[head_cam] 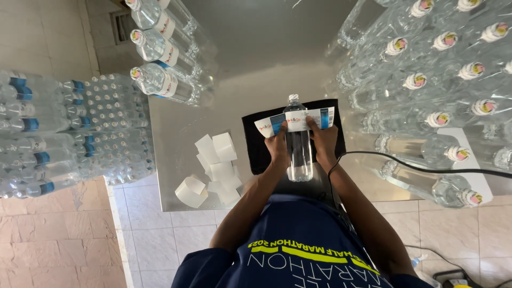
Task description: Manually applying adhesive labels to plastic water bottles on a production table
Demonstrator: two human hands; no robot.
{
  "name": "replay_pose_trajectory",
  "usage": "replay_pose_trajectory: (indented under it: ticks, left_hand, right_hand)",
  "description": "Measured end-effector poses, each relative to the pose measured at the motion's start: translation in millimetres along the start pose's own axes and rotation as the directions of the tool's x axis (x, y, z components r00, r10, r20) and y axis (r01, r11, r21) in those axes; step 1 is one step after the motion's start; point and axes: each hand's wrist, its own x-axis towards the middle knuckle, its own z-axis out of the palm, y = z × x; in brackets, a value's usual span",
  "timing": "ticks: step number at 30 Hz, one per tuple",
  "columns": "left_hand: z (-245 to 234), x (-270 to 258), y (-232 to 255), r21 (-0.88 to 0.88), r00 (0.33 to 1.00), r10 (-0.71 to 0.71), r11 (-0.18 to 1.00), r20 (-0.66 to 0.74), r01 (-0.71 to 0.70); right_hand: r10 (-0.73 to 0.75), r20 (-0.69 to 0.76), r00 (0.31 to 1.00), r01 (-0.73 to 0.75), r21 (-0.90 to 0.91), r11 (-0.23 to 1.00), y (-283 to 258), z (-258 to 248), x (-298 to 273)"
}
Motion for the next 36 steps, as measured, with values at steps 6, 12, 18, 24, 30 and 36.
replay_pose_trajectory:
  ticks: [6, 12, 18, 24, 30, 36]
  left_hand:
    - [-11, -4, 27, -0.108, 0.991, -0.009, 0.994, 0.131, 0.023]
    - [0, -41, 91, -0.282, 0.93, 0.028, 0.956, 0.366, 0.083]
    - [-8, -68, 115, -0.367, 0.874, 0.036, 0.915, 0.484, 0.166]
    - [-17, -57, 109, -0.375, 0.732, 0.118, 0.906, 0.672, 0.198]
    - [-31, -84, 119, -0.374, 0.687, 0.239, 0.926, 0.686, 0.051]
    - [-31, -82, 114, -0.383, 0.718, 0.184, 0.916, 0.671, 0.123]
  right_hand:
    - [-0.127, -0.061, 0.99, 0.123, -0.072, 0.99, -28, -5, -28]
    - [-0.532, 0.021, 0.847, 0.532, -0.059, 0.845, -116, -6, -89]
    - [-0.93, -0.015, 0.367, 0.904, -0.231, 0.361, -145, -14, -130]
    - [-0.881, 0.468, 0.067, 0.922, -0.366, -0.124, -131, -20, -201]
    - [-0.914, 0.4, 0.07, 0.898, -0.425, -0.117, -137, -21, -223]
    - [-0.918, 0.387, 0.091, 0.889, -0.447, -0.1, -143, -25, -239]
